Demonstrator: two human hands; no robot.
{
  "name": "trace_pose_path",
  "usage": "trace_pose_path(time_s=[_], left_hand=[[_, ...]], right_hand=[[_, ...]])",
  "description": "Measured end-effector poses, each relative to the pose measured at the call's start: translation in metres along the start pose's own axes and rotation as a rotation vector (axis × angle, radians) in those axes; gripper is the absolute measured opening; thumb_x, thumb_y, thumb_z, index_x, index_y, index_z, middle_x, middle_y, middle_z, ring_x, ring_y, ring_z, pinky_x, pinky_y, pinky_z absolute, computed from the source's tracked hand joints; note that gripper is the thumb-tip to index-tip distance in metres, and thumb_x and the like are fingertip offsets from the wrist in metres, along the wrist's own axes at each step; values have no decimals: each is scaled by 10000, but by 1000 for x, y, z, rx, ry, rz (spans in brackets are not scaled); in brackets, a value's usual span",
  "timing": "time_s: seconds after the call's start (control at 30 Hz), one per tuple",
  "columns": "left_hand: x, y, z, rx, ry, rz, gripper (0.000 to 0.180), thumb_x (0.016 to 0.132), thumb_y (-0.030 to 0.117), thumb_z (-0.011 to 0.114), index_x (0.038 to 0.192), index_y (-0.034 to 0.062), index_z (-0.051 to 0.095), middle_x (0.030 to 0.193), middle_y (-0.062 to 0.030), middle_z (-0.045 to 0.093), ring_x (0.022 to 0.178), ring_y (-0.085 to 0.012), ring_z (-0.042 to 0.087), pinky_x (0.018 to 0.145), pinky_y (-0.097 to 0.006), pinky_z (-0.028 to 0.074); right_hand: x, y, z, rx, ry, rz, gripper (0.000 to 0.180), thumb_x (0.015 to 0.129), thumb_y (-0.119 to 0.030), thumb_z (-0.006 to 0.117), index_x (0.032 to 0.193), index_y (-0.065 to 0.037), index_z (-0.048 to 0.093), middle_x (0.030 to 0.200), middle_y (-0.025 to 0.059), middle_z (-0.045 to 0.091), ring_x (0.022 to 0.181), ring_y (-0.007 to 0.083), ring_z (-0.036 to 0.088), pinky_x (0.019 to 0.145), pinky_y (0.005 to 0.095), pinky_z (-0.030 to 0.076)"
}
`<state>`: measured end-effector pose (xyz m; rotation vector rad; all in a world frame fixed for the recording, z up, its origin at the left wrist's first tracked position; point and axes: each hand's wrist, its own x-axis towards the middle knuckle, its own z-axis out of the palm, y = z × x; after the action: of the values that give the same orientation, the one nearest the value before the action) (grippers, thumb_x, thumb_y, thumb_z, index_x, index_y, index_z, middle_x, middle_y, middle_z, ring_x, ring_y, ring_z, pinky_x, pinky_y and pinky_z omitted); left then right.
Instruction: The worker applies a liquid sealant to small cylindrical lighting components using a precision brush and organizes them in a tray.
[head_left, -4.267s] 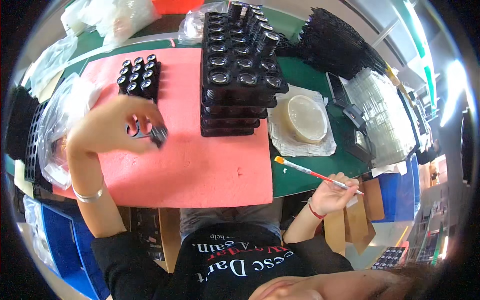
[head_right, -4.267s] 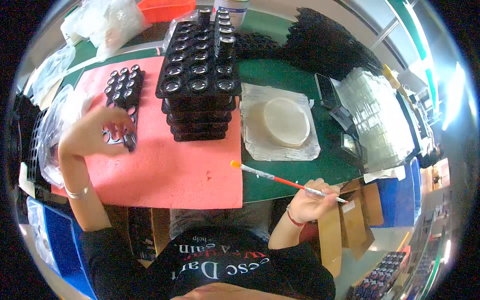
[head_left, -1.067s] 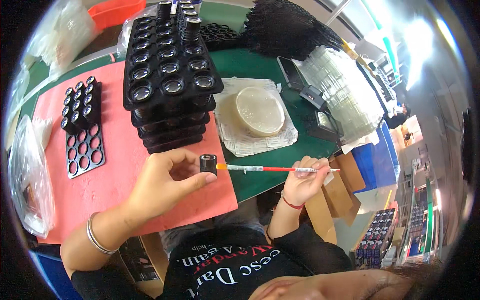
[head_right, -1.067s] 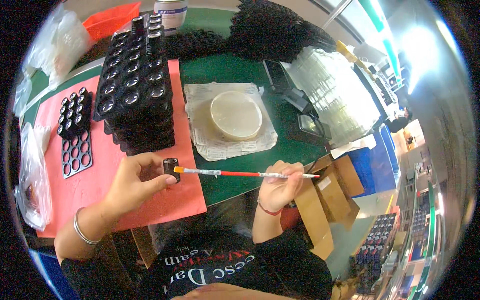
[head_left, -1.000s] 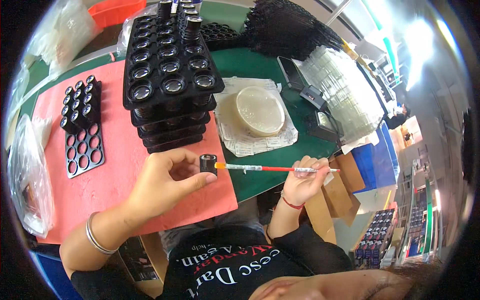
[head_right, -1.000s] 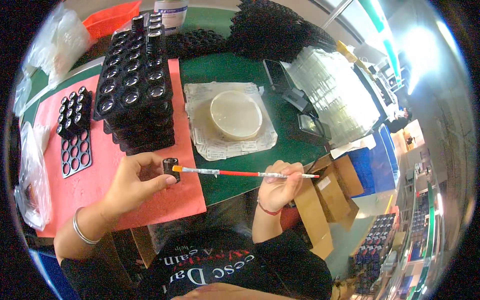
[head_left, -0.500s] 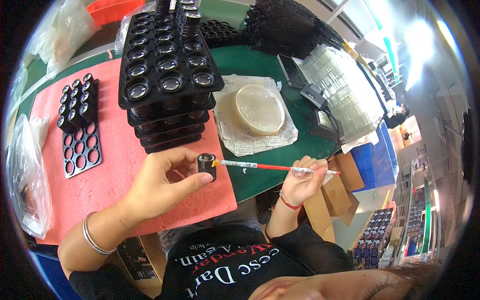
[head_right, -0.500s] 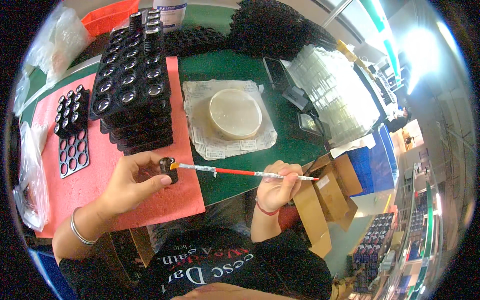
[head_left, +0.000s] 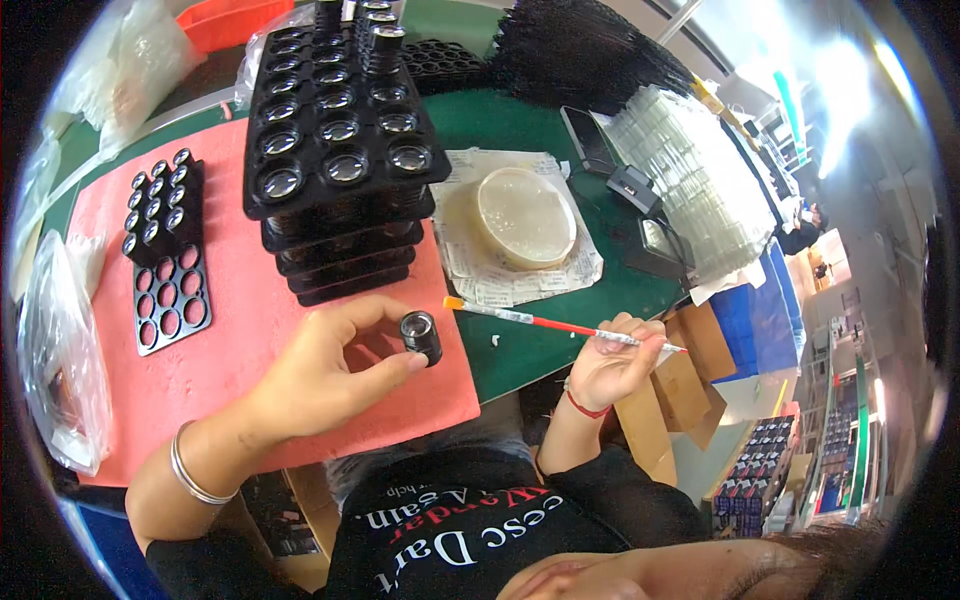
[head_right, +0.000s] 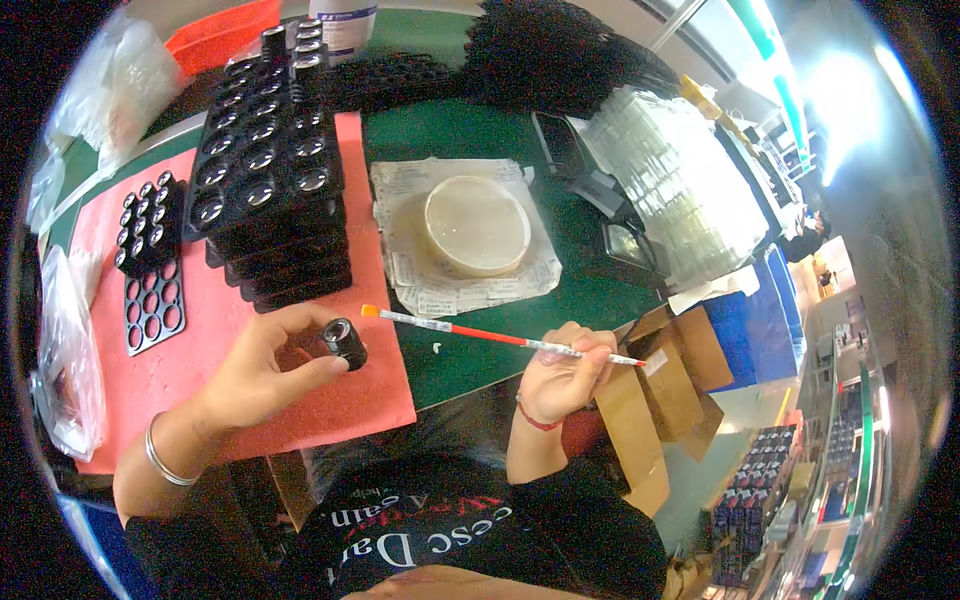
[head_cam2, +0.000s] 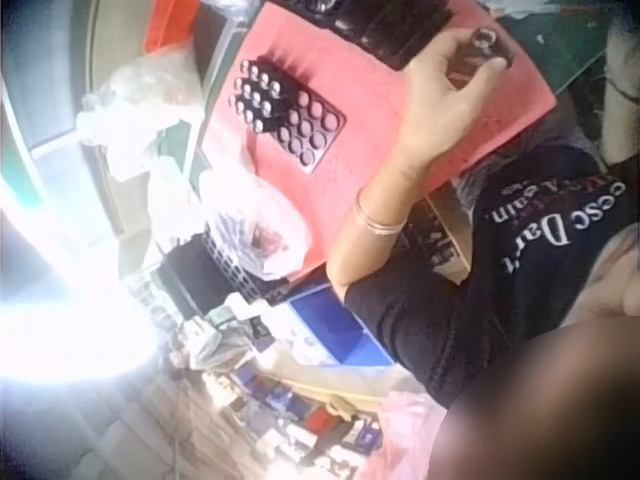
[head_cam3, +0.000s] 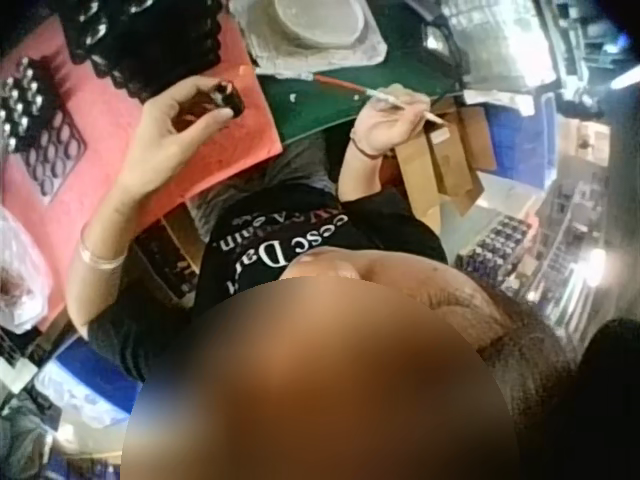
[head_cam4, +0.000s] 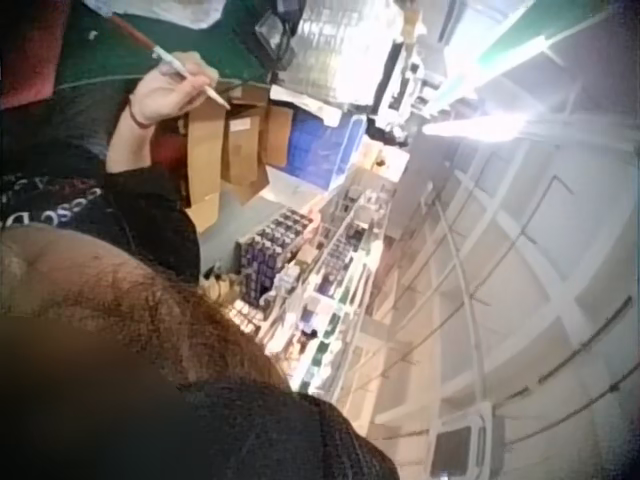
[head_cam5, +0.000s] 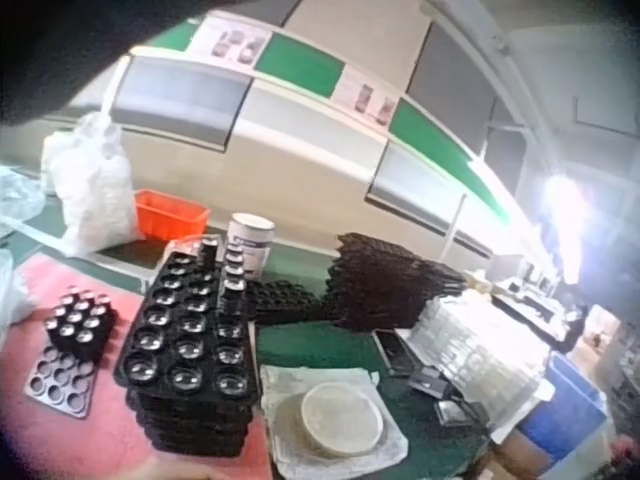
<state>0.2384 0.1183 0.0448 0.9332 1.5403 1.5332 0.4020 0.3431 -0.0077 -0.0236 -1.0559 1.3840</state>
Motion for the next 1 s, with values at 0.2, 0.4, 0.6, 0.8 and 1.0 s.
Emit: trace_pose_path(time_s=[0.2,0.4,0.6,0.8,1.0], left_hand=[[6,1,-2,69,17,-91,277,759,159,709,932,-23,594,793,-25,617,666,-51,552,591,-199,458],[5,-2,-2,100,37,-88,255,746,154,724,858,-27,584,727,-29,612,641,-55,567,572,-202,461],[5,2,-1,157,48,-91,253,744,161,727,849,-22,588,716,-26,615,632,-55,571,570,-210,468],[4,2,0,152,44,-96,243,751,155,717,872,-17,595,760,-35,629,659,-60,579,590,-213,473],[3,2,-1,133,24,-57,247,766,132,691,940,-18,601,809,-48,639,691,-64,583,614,-221,482]], right_hand=[[-2,0,-10,79,-80,-2,310,942,-327,424,752,-84,396,557,5,384,470,98,356,404,212,272],[-3,-1,-7,1,-121,2,321,935,-344,427,746,-85,403,504,3,381,447,107,370,382,207,260],[-3,1,-8,-36,-152,-20,311,934,-328,430,747,-80,413,493,12,391,424,106,361,380,207,260],[-2,0,-8,7,-101,1,280,939,-289,430,758,-74,423,527,18,410,448,107,377,394,204,282],[-2,1,-5,-44,-20,-33,270,935,-277,443,758,-73,428,555,14,403,463,102,377,402,199,287]])
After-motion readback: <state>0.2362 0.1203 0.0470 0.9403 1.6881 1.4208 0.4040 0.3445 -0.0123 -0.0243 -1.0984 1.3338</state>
